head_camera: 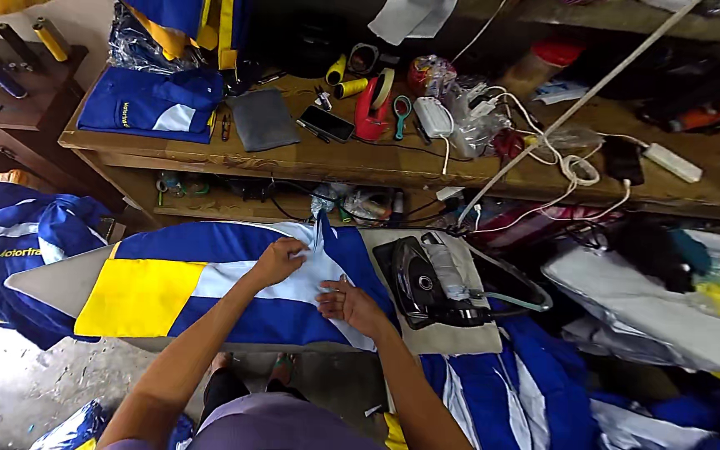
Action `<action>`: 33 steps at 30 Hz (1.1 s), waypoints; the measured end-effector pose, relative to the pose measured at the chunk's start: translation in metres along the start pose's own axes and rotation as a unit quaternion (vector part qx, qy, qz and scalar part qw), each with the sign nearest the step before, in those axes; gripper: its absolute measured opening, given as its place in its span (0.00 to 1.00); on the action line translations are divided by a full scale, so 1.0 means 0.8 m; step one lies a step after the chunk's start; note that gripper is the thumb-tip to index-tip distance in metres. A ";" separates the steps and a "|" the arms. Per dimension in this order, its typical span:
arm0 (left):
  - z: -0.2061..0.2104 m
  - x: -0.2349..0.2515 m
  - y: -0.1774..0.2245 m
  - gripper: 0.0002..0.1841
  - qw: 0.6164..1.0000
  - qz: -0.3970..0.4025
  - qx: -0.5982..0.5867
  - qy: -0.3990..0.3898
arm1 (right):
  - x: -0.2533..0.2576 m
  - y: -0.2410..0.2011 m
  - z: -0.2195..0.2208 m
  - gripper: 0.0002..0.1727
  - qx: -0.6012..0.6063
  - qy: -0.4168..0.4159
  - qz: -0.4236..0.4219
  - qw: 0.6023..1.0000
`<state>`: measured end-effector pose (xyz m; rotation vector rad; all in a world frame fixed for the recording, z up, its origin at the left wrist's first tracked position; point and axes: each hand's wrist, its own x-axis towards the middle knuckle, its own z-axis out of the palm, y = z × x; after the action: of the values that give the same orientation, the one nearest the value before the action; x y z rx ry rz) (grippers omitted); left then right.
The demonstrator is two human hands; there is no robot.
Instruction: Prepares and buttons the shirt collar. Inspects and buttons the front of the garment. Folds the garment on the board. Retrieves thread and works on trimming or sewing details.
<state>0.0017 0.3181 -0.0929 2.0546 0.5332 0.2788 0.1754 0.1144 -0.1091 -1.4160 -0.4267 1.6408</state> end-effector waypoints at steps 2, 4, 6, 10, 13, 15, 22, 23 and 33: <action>0.000 -0.049 0.004 0.12 0.994 0.085 0.059 -0.024 | 0.004 0.005 -0.007 0.47 0.071 -0.020 -0.005 0.997; 0.006 -0.094 -0.004 0.11 0.986 0.099 0.132 -0.035 | 0.005 0.005 -0.008 0.50 0.137 -0.010 -0.008 0.990; 0.015 -0.123 -0.016 0.13 0.977 0.077 0.192 -0.042 | 0.005 0.003 -0.006 0.47 0.173 0.010 -0.013 0.985; 0.030 -0.141 -0.027 0.12 0.972 -0.030 0.232 -0.021 | 0.013 0.011 0.005 0.21 0.073 0.127 -0.049 0.988; 0.032 -0.140 -0.032 0.19 0.965 -0.110 0.239 0.009 | 0.010 0.012 -0.003 0.22 -0.241 0.268 -0.123 0.925; 0.032 -0.141 -0.041 0.21 0.964 -0.119 0.238 0.016 | 0.009 0.000 -0.013 0.21 -0.369 0.320 -0.146 0.860; 0.007 -0.135 -0.040 0.18 0.982 -0.094 0.162 -0.017 | 0.022 -0.020 -0.021 0.26 -0.473 0.334 -0.132 0.805; -0.010 -0.129 -0.037 0.17 0.988 -0.096 0.122 -0.013 | 0.023 -0.022 -0.020 0.29 -0.491 0.337 -0.130 0.793; -0.252 0.018 -0.252 0.30 0.917 -0.347 0.166 -0.109 | 0.217 -0.154 -0.080 0.49 -0.608 0.263 0.139 0.736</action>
<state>-0.1192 0.5676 -0.1627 2.0289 1.1803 -0.4887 0.2933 0.3001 -0.1408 -2.9274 -1.0900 0.9674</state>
